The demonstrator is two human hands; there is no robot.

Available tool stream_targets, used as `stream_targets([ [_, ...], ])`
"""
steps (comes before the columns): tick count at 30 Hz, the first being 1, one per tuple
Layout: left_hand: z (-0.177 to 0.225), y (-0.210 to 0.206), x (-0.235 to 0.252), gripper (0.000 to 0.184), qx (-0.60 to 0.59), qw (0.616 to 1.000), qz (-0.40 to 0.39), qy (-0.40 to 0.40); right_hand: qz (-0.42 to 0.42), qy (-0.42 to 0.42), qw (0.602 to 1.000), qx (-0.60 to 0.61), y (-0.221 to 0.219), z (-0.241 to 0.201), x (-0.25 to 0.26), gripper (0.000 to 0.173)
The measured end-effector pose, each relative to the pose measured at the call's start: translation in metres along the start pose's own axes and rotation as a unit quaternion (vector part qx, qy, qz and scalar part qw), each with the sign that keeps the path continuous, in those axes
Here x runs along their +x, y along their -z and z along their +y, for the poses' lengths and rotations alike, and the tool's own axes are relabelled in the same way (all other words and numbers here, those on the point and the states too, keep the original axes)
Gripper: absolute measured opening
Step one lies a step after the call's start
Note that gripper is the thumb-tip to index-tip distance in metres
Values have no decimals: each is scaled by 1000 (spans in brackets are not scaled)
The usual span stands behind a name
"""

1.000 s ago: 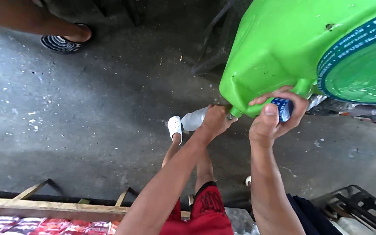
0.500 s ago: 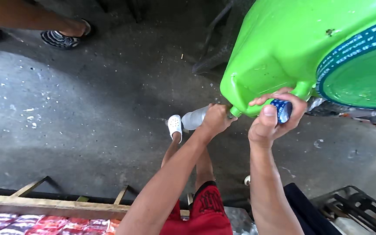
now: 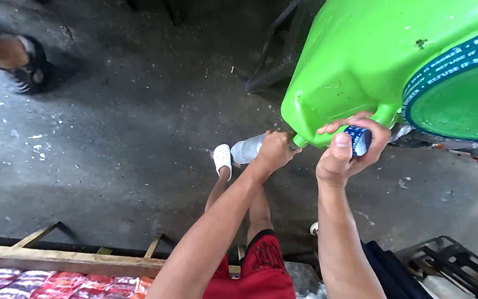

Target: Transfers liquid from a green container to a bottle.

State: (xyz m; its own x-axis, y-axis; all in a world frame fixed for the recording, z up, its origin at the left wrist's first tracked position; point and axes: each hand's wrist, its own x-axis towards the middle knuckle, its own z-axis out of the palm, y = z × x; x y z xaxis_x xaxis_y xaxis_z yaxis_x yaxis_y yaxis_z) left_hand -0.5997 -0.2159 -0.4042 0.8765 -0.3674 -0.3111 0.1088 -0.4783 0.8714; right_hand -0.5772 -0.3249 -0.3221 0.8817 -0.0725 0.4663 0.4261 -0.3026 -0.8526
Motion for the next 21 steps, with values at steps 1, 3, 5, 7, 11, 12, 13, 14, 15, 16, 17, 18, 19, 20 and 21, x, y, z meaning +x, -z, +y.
stream_targets([
  [1,0,0,0,25,0,1000,0,1,1,0,1000,0,0,0,-1,28],
  [3,0,0,-1,24,-1,1000,4,-1,0,1,1000,-2,0,0,-1,28],
  [5,-1,-1,-1,23,-2,1000,6,-2,-1,1,1000,-2,0,0,-3,28],
  [7,-2,-1,-2,23,-4,1000,9,-3,-1,0,1000,0,0,1,-4,28],
  [11,-4,-3,-3,23,0,1000,10,-7,-3,4,1000,-1,0,2,-6,29],
  [12,-4,-3,-3,22,0,1000,9,-8,-3,5,1000,-3,0,2,-6,28],
  [13,-4,-3,-3,22,0,1000,10,-9,-4,5,1000,-4,0,2,-6,28],
  [14,-4,-3,-3,22,-1,1000,9,-10,-3,4,1000,-5,0,2,-7,28],
  [15,-5,-3,-3,22,0,1000,6,-9,-3,4,1000,-5,0,2,-7,28],
  [16,-6,-4,-2,23,1,1000,4,-8,-2,4,1000,-5,-1,2,-8,28],
  [17,-7,-4,-2,24,3,1000,2,-6,-2,5,1000,-6,-1,2,-8,28],
  [18,-7,-4,-2,24,4,1000,-1,-5,-1,6,1000,-6,-1,2,-9,27],
  [19,-8,-4,-2,24,4,1000,-4,-5,-1,6,1000,-7,-1,2,-10,28],
  [20,-8,-4,-2,23,5,1000,-4,-5,-2,6,1000,-8,-1,2,-10,28],
  [21,-8,-3,-3,23,3,1000,-4,-5,-3,5,1000,-10,-1,3,-11,28],
])
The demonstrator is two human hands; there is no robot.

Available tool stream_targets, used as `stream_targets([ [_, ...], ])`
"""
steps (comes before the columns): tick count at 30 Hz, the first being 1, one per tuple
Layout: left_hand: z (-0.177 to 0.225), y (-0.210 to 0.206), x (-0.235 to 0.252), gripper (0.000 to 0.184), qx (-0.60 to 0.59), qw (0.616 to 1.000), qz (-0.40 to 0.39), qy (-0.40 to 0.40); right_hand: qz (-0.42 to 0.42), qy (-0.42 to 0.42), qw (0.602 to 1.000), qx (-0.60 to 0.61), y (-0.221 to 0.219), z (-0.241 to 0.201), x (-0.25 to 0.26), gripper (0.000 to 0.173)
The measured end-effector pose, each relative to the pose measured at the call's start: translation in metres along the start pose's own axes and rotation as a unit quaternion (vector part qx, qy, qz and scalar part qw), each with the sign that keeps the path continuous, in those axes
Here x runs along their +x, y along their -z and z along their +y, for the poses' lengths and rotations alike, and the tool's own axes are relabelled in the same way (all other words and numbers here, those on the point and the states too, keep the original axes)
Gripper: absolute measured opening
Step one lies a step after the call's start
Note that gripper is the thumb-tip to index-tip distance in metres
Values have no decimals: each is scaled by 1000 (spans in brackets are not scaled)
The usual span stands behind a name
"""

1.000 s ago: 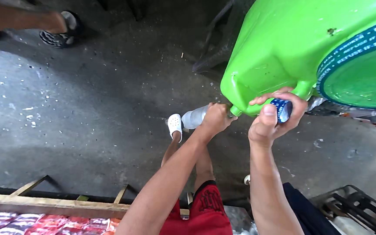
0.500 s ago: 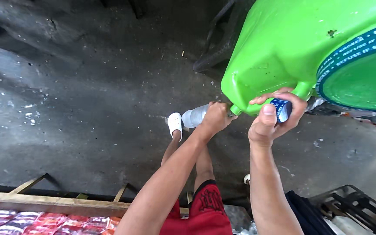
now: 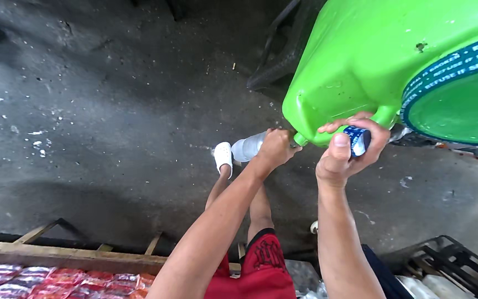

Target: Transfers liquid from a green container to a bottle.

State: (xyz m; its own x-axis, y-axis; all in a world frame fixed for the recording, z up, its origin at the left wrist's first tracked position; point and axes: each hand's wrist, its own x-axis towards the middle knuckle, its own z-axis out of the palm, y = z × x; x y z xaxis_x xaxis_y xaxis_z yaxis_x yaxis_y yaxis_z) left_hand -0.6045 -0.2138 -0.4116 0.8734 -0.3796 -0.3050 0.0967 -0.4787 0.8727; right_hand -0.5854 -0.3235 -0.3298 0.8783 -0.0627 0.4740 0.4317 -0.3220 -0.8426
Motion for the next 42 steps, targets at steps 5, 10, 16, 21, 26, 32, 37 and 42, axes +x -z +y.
stream_targets([
  [5,-1,0,-1,25,-7,1000,1,2,-1,-1,1000,-8,0,0,-2,28],
  [10,-3,0,-1,23,-7,1000,-3,1,3,-4,1000,-1,-2,0,-4,29],
  [16,-6,-2,-1,23,1,1000,-1,0,0,-2,1000,1,-2,2,-7,29],
  [21,-7,-2,-2,23,0,1000,-1,0,-2,-4,1000,3,-2,1,-8,29],
  [26,-8,-3,-3,22,2,1000,3,-2,1,-7,1000,1,-3,2,-9,29],
  [32,-10,-4,-4,21,-6,1000,7,-4,-5,-8,1000,7,-3,2,-12,29],
  [37,-11,-5,-6,21,-9,1000,11,-7,-4,-4,1000,8,-3,3,-13,28],
  [42,-10,-4,-8,21,-10,1000,17,-12,-6,-7,1000,6,-3,2,-14,27],
])
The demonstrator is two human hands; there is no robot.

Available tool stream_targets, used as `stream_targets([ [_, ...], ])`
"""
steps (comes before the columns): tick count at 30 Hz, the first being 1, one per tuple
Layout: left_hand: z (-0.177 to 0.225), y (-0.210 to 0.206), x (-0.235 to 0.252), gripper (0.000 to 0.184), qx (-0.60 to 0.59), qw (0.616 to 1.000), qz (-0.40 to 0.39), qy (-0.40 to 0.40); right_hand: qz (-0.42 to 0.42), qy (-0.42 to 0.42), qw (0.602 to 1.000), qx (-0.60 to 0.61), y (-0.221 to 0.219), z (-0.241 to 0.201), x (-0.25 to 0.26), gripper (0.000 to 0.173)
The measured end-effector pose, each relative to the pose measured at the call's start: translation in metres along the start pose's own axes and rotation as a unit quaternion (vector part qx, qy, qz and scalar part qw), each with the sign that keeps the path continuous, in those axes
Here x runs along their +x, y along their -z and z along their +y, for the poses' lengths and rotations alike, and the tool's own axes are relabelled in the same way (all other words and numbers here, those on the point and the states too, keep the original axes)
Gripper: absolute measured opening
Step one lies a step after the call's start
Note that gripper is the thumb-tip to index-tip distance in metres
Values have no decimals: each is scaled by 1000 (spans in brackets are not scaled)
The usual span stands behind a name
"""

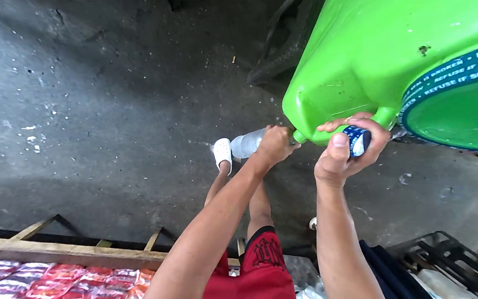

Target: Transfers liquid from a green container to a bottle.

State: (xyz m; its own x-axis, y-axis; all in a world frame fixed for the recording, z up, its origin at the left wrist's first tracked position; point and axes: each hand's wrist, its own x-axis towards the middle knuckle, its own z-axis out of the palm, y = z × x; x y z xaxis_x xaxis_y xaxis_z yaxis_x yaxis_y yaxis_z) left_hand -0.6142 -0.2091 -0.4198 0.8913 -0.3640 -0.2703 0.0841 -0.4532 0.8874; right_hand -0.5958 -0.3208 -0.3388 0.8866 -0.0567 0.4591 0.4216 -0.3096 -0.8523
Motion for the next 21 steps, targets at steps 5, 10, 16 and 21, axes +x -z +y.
stream_targets([
  [5,0,0,0,20,0,1000,1,-2,-1,1,1000,-5,0,-1,0,27],
  [10,-2,-2,0,21,2,1000,5,-7,1,0,1000,0,0,0,-1,28],
  [16,-2,-1,-1,19,-1,1000,9,-7,1,-1,1000,0,-1,1,-2,28],
  [21,-2,-2,-1,22,-2,1000,0,6,3,-5,1000,-9,0,0,-3,29],
])
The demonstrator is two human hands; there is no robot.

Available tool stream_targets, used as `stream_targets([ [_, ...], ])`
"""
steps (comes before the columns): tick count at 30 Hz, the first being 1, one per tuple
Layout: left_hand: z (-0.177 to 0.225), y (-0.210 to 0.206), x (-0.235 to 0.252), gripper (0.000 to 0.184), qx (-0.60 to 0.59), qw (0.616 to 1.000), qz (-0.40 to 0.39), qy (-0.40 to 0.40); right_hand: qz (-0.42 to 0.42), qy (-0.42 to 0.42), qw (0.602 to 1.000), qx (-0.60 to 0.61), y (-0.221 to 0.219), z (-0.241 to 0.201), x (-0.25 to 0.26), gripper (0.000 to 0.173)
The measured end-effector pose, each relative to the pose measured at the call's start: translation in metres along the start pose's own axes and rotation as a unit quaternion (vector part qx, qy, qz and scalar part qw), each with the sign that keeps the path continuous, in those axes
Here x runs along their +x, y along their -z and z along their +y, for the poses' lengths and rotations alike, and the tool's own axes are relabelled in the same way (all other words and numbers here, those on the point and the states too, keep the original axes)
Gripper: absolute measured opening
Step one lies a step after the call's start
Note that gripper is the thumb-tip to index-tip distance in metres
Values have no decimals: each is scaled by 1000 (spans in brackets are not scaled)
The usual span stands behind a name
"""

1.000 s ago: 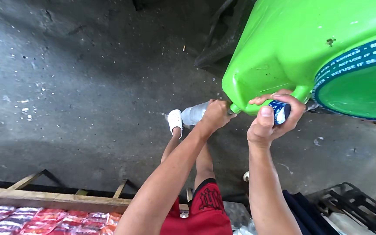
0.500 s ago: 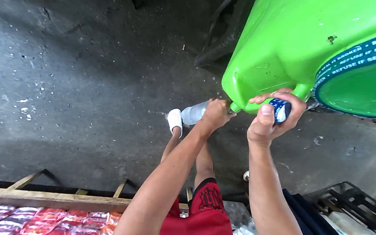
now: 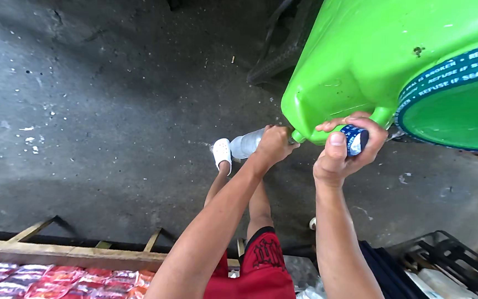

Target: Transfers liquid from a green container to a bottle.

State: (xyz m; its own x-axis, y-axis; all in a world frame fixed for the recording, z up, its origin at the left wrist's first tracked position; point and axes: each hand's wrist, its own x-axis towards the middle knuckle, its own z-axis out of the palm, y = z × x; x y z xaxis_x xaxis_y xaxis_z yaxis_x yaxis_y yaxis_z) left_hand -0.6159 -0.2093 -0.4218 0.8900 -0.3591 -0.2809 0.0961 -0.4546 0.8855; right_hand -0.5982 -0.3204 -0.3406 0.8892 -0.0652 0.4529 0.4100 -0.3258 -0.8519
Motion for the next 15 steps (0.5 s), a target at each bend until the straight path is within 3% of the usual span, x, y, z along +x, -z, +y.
stream_targets([
  [15,-6,-5,-2,23,12,1000,9,-10,-8,-1,1000,-1,0,1,-3,30],
])
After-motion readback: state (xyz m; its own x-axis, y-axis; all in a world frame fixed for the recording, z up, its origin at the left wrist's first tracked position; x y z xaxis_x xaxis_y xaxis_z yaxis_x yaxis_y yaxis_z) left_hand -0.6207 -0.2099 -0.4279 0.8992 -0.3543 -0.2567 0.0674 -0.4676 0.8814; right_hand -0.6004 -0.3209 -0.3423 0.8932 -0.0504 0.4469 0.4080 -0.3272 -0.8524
